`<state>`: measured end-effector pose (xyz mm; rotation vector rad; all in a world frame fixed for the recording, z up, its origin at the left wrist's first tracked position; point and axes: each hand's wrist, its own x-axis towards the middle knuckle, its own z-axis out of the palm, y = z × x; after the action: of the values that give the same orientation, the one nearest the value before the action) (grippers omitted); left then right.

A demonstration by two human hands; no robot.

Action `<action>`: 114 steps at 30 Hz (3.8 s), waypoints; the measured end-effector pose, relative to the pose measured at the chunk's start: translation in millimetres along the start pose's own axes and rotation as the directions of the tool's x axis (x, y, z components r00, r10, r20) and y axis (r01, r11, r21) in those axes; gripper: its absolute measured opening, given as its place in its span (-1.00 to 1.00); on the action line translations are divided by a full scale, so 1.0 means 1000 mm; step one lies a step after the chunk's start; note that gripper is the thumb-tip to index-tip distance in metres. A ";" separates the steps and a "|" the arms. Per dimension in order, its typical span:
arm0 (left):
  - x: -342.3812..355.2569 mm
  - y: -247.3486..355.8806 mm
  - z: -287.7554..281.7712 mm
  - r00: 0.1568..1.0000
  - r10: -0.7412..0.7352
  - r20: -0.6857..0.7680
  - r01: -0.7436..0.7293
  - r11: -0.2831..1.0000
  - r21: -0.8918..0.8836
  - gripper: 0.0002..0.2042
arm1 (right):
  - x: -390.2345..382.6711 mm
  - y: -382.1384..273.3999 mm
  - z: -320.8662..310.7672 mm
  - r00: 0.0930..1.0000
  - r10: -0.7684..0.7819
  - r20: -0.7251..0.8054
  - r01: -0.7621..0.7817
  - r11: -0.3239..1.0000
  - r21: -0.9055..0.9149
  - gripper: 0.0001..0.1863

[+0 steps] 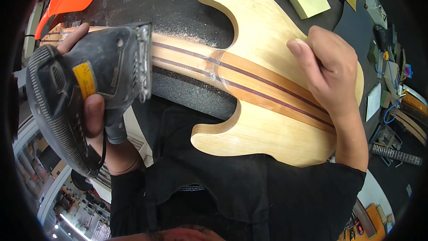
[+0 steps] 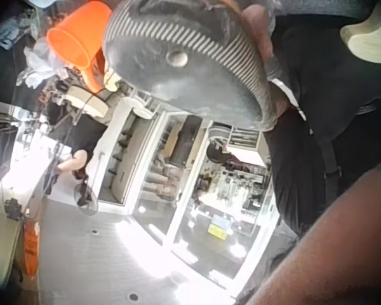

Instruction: The person sands the back of a guitar neck and the joint area using a power sander and a sanding block, then uses a metal blade to scrape a small wooden piece before aligning it on the guitar neck.

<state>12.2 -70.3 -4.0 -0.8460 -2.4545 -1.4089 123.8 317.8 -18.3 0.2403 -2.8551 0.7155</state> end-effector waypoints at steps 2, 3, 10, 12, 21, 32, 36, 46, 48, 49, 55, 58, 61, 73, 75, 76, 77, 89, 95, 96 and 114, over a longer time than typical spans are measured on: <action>0.007 0.001 0.010 0.998 0.053 0.035 -0.054 0.997 0.046 -0.02 | -0.001 -0.004 0.011 0.999 -0.011 -0.035 0.011 1.000 0.009 -0.62; 0.008 0.006 0.006 0.996 0.078 0.044 -0.082 0.990 0.114 -0.04 | 0.002 -0.006 0.014 0.999 -0.033 -0.018 0.034 0.999 0.031 -0.62; 0.010 0.021 0.025 0.987 0.157 0.046 -0.162 0.974 0.159 -0.23 | 0.007 -0.010 0.019 0.995 -0.098 -0.027 0.099 0.995 0.025 -0.63; 0.007 0.028 0.039 0.991 0.080 0.111 -0.099 0.979 0.177 -0.23 | 0.002 -0.006 0.021 0.997 -0.078 -0.021 0.078 0.997 -0.009 -0.63; -0.003 0.016 0.034 0.998 -0.008 0.056 0.007 1.000 0.012 -0.23 | -0.004 -0.005 0.025 0.997 -0.062 -0.043 0.061 0.998 -0.025 -0.61; -0.002 0.031 0.048 0.980 0.176 0.097 -0.192 0.962 0.196 -0.08 | -0.002 -0.009 0.022 0.998 -0.052 -0.045 0.052 0.999 -0.003 -0.63; -0.002 0.014 0.034 0.995 0.076 0.059 -0.086 0.980 0.180 -0.04 | -0.003 -0.007 0.025 0.997 -0.069 -0.045 0.069 0.998 -0.017 -0.64; 0.006 0.014 0.051 0.997 0.064 0.040 -0.062 0.996 -0.062 -0.13 | -0.003 -0.006 0.023 0.996 -0.074 -0.041 0.073 0.997 -0.028 -0.64; 0.007 0.007 0.049 0.995 0.082 0.049 -0.079 0.995 -0.067 -0.12 | -0.003 -0.006 0.023 0.996 -0.080 -0.040 0.079 0.997 -0.028 -0.64; 0.006 0.008 0.050 0.992 0.118 0.054 -0.117 0.993 -0.018 -0.10 | -0.004 -0.006 0.023 0.996 -0.077 -0.040 0.076 0.997 -0.032 -0.64; 0.004 0.026 0.055 0.993 0.089 0.076 -0.087 0.996 -0.022 -0.10 | -0.004 -0.006 0.021 0.996 -0.079 -0.041 0.078 0.997 -0.028 -0.65; 0.007 0.010 0.048 0.997 0.073 0.015 -0.072 0.995 -0.074 -0.12 | -0.004 -0.008 0.022 0.996 -0.087 -0.034 0.087 0.996 -0.003 -0.66; 0.005 0.016 0.070 0.991 0.128 -0.030 -0.129 0.990 -0.058 -0.11 | -0.007 -0.005 0.023 0.997 -0.071 -0.040 0.070 0.997 -0.037 -0.67; 0.006 0.014 0.066 0.975 0.219 0.025 -0.220 0.975 0.035 -0.18 | -0.005 0.003 0.019 0.994 -0.110 -0.029 0.107 0.991 -0.082 -0.80; 0.008 0.010 0.061 0.981 0.185 0.054 -0.183 0.982 -0.050 -0.21 | -0.006 0.003 0.020 0.995 -0.087 -0.049 0.084 0.995 -0.062 -0.82; 0.008 0.007 0.059 0.984 0.166 0.069 -0.160 0.983 -0.090 -0.23 | -0.005 0.001 0.025 0.995 -0.074 -0.072 0.072 0.997 -0.031 -0.78; 0.012 0.006 0.058 0.982 0.176 0.063 -0.168 0.978 -0.121 -0.25 | -0.006 0.000 0.027 0.994 -0.061 -0.095 0.062 0.998 0.000 -0.73; 0.028 0.094 0.095 0.946 -0.269 -0.181 0.257 0.962 -0.088 -0.13 | -0.009 -0.008 0.026 0.981 0.190 0.032 -0.190 0.982 0.003 -0.50; 0.036 0.112 0.086 0.918 -0.391 -0.062 0.351 0.877 -0.328 -0.22 | -0.012 0.000 0.029 0.972 0.233 0.038 -0.232 0.973 -0.014 -0.47; 0.032 0.111 0.075 0.939 -0.331 -0.091 0.293 0.912 -0.287 -0.23 | -0.012 -0.005 0.027 0.978 0.207 0.024 -0.207 0.978 -0.007 -0.47; 0.014 0.035 0.063 0.998 0.066 -0.007 -0.066 0.997 0.030 -0.36 | -0.012 0.002 0.031 0.971 0.235 0.050 -0.236 0.972 0.003 -0.44</action>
<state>27.6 1.2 -6.4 -0.9050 -2.4124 -1.3475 130.9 305.8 -49.0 -0.0838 -2.9598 0.7748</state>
